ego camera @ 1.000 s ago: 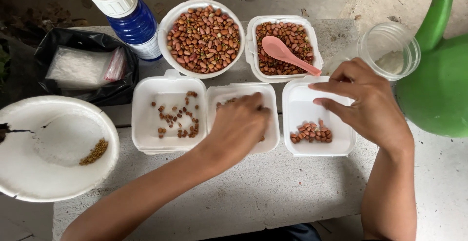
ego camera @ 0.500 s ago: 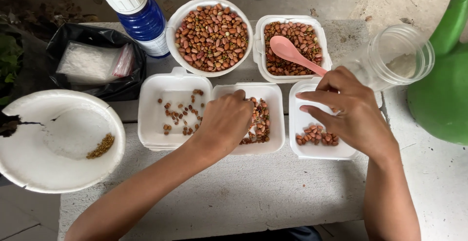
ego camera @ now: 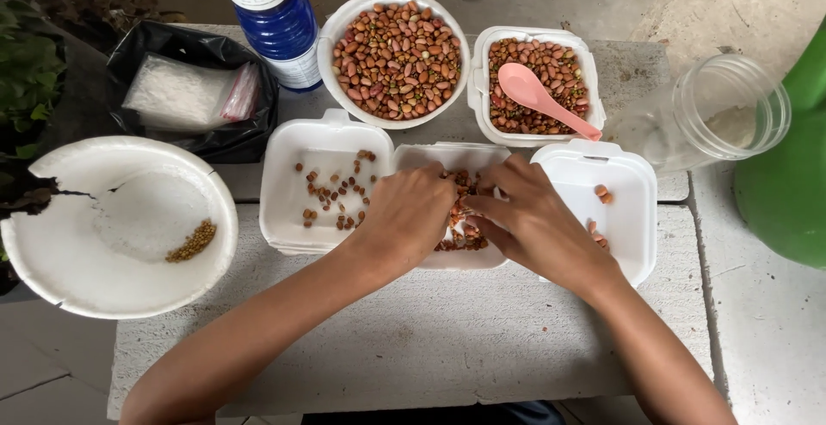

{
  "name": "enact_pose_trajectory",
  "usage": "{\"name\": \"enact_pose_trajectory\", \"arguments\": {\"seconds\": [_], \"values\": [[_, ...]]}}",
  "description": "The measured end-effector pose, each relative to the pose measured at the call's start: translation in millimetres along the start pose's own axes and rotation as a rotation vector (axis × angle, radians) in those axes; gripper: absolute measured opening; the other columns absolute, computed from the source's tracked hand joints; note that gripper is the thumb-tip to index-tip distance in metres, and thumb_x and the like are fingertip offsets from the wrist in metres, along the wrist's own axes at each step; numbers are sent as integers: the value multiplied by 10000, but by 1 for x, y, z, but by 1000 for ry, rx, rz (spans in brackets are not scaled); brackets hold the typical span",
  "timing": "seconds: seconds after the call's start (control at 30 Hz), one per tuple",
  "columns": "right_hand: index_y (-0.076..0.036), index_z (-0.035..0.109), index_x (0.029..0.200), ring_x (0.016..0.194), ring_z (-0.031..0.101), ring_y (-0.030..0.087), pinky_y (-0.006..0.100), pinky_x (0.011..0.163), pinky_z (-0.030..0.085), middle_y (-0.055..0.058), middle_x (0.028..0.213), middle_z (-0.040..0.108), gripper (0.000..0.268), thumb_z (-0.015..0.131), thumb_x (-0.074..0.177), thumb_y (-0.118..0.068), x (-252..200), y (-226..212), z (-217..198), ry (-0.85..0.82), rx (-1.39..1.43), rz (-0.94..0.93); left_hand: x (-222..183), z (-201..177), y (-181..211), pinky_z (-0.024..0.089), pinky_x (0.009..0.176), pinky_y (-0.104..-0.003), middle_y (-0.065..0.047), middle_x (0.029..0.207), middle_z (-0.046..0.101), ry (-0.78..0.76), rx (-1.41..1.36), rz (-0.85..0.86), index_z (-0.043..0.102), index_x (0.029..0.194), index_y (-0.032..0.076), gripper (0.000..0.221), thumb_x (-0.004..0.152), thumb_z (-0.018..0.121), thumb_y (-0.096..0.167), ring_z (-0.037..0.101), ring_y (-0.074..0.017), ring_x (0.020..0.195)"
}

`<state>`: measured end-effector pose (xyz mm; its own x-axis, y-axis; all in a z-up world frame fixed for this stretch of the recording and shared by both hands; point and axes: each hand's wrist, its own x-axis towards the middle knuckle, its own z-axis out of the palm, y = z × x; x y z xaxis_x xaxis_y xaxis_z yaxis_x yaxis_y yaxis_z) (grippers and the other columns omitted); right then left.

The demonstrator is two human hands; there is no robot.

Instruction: Sorting seeds from larger bowls into smaller styrofoam trays using hands and a small spoon.

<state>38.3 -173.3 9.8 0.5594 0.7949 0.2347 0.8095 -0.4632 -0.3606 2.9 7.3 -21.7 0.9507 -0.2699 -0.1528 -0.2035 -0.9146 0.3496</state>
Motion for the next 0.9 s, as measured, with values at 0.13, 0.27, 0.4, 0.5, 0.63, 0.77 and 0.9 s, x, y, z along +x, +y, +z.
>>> {"name": "enact_pose_trajectory", "arguments": {"seconds": [0.13, 0.27, 0.4, 0.5, 0.63, 0.77, 0.9], "values": [[-125, 792, 926, 932, 554, 254, 375, 766, 444, 74, 930, 653, 180, 791, 768, -40, 1, -2, 12, -12, -69, -13, 5, 8, -5, 588, 558, -418, -93, 775, 653, 21, -14, -4, 728, 813, 33, 97, 840, 636, 18, 695, -241, 675], [-133, 786, 908, 953, 548, 259, 366, 773, 420, 71, 929, 643, 174, 812, 747, -72, 0, -1, 19, -40, -149, -28, 1, -3, -3, 599, 602, -437, -114, 828, 674, -17, -10, -30, 750, 898, 17, 125, 842, 638, 24, 715, -267, 738], [-144, 777, 902, 959, 546, 256, 365, 767, 415, 60, 915, 644, 201, 831, 719, -81, 0, 3, 25, -70, -206, -56, -2, -11, -1, 600, 608, -451, -122, 839, 678, -34, -16, -53, 747, 905, 3, 122, 837, 646, 16, 722, -281, 759], [-136, 783, 933, 965, 558, 249, 349, 772, 424, 66, 905, 662, 174, 812, 767, -89, 2, 0, 18, -71, -200, -31, -6, -28, 0, 600, 616, -440, -120, 843, 674, -41, -13, -78, 748, 910, 14, 129, 849, 634, 23, 718, -277, 766], [-81, 740, 990, 950, 582, 277, 365, 782, 463, 70, 904, 628, 163, 768, 834, -48, -11, 12, -19, 2, -78, -9, -14, -50, 1, 605, 615, -407, -139, 851, 680, -54, -17, -75, 741, 944, -25, 140, 875, 633, 30, 726, -265, 738], [-65, 686, 1001, 962, 530, 238, 373, 862, 399, 54, 969, 611, 145, 763, 883, -97, -40, 37, -62, -50, -49, 30, -17, -38, 2, 434, 410, -386, -71, 712, 581, 90, 9, -34, 566, 642, 35, 239, 850, 620, -68, 576, -244, 517], [-180, 743, 1177, 1067, 543, 182, 358, 855, 443, -20, 1019, 682, 368, 764, 834, -313, -54, 58, -76, -379, -70, 409, -20, -41, 16, 543, 436, -334, -74, 804, 638, 4, -52, -22, 653, 769, 30, 160, 913, 635, -38, 601, -206, 572]]}}
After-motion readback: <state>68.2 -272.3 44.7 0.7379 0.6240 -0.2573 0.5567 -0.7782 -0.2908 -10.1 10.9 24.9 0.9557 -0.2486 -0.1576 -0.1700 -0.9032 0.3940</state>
